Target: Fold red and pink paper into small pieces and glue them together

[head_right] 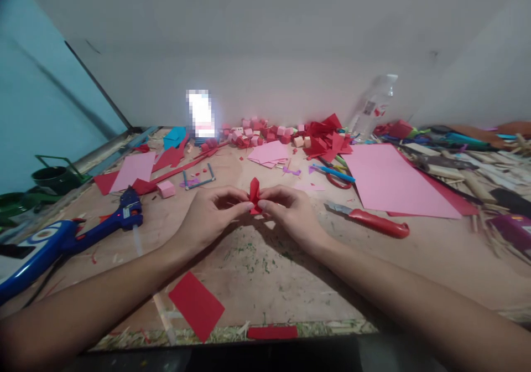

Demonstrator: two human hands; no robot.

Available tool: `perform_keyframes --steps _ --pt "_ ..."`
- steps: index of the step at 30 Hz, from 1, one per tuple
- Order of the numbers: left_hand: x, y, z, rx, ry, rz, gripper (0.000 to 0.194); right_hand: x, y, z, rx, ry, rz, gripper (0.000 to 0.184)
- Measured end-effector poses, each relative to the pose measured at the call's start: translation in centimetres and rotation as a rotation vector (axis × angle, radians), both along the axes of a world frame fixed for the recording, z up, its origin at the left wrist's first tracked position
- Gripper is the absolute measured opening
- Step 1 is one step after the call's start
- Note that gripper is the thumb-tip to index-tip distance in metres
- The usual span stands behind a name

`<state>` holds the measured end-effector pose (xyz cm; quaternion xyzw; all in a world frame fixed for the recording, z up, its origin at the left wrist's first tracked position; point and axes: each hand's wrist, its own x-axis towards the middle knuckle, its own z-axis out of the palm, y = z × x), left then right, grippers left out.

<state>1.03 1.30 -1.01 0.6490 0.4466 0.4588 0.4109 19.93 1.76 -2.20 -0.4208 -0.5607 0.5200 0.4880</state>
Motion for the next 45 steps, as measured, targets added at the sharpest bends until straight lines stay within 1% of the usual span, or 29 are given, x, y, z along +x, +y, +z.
perform_keyframes --steps 4,10,19,23,31,39,42,45 --pt "0.04 -0.03 0.23 0.001 0.024 0.009 0.009 -0.03 -0.06 0.16 0.028 -0.034 -0.011 0.015" --pt "-0.03 0.22 0.26 -0.016 -0.026 0.031 0.008 -0.05 -0.20 0.58 -0.038 0.003 -0.005 0.014" --pt "0.00 -0.06 0.15 0.033 -0.008 -0.009 0.006 -0.09 0.06 0.13 -0.060 0.056 -0.019 0.016" --pt "0.14 -0.26 0.12 0.012 -0.026 -0.038 0.007 -0.09 0.13 0.10 -0.060 0.077 -0.030 0.017" --pt "0.13 -0.12 0.01 -0.001 -0.022 -0.052 0.006 -0.03 0.01 0.59 0.013 -0.029 -0.064 0.009" --pt "0.26 -0.42 0.16 0.041 0.020 -0.064 0.007 -0.02 0.19 0.10 -0.067 0.083 -0.013 0.021" --pt "0.27 -0.42 0.05 0.026 0.026 -0.076 0.009 -0.01 0.23 0.11 -0.040 0.039 0.003 0.018" --pt "0.36 -0.34 -0.30 -0.010 -0.022 -0.107 0.009 0.01 0.25 0.13 0.052 -0.057 0.011 0.013"
